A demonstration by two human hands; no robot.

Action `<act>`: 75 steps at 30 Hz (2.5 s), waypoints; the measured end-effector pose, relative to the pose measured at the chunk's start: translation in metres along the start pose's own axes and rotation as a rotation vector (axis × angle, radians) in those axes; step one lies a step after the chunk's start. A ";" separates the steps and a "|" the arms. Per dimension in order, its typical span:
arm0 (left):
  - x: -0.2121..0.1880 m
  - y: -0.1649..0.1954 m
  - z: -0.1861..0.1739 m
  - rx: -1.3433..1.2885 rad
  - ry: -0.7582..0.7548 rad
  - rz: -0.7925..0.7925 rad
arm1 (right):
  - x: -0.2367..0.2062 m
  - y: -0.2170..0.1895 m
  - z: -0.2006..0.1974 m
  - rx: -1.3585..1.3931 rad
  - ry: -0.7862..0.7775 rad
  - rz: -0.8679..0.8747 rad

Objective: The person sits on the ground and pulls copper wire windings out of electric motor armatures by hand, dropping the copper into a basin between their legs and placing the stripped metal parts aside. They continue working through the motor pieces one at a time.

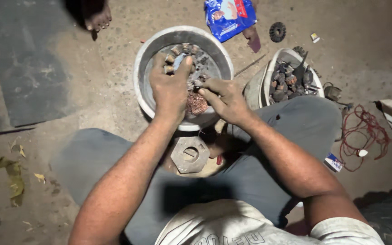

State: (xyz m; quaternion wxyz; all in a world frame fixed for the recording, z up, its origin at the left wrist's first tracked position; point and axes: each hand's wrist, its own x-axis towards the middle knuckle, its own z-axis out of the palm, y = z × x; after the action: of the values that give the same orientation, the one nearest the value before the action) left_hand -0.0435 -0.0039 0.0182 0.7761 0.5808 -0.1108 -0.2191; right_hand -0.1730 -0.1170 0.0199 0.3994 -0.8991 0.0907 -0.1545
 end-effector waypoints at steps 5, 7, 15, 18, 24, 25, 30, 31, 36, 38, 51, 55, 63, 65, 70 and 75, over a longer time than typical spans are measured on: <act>0.000 0.000 -0.004 -0.088 -0.049 -0.002 | 0.006 0.001 -0.003 -0.140 0.016 0.031; 0.001 0.000 -0.005 -0.133 -0.048 -0.056 | 0.008 -0.002 -0.001 -0.169 0.044 0.030; 0.003 0.002 -0.004 -0.151 -0.055 0.002 | 0.008 -0.016 -0.016 -0.095 -0.001 -0.098; 0.003 0.002 -0.007 -0.135 -0.060 0.052 | 0.011 -0.018 -0.021 -0.137 -0.016 0.012; 0.007 0.000 -0.009 -0.068 -0.046 0.065 | 0.012 -0.015 -0.019 -0.158 0.028 -0.123; 0.007 0.000 -0.008 -0.081 -0.044 0.067 | 0.011 -0.015 -0.019 -0.162 0.031 -0.131; 0.008 0.000 -0.008 0.157 -0.054 0.221 | 0.003 -0.007 -0.025 -0.062 0.026 -0.001; 0.007 0.000 -0.009 0.095 -0.073 0.158 | 0.004 -0.004 -0.026 -0.030 0.065 0.045; 0.006 0.005 -0.010 -0.383 -0.109 -0.090 | 0.013 0.012 -0.020 0.016 0.109 0.253; 0.005 0.005 -0.009 -0.273 -0.091 -0.090 | 0.015 0.015 -0.017 -0.011 0.048 0.168; 0.017 -0.030 0.003 0.381 0.095 0.307 | 0.002 0.008 -0.020 -0.033 0.131 -0.079; 0.018 -0.039 0.008 0.137 -0.029 0.074 | -0.001 0.031 -0.018 0.176 0.245 0.178; 0.027 -0.031 0.003 0.244 0.088 0.190 | -0.002 0.035 -0.040 -0.003 0.032 0.192; 0.026 -0.030 0.001 0.028 0.032 0.012 | 0.004 0.036 -0.043 -0.030 0.019 0.326; 0.019 -0.036 0.005 0.030 -0.028 0.056 | 0.006 0.043 -0.021 -0.139 -0.002 -0.023; 0.011 -0.044 0.010 -0.034 -0.010 0.026 | -0.004 0.036 -0.012 0.021 0.167 -0.021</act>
State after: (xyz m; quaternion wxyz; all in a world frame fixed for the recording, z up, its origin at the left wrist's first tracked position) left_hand -0.0470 -0.0279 -0.0219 0.7880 0.5651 -0.1184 -0.2137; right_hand -0.1823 -0.1479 -0.0002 0.3980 -0.8798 0.1127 -0.2342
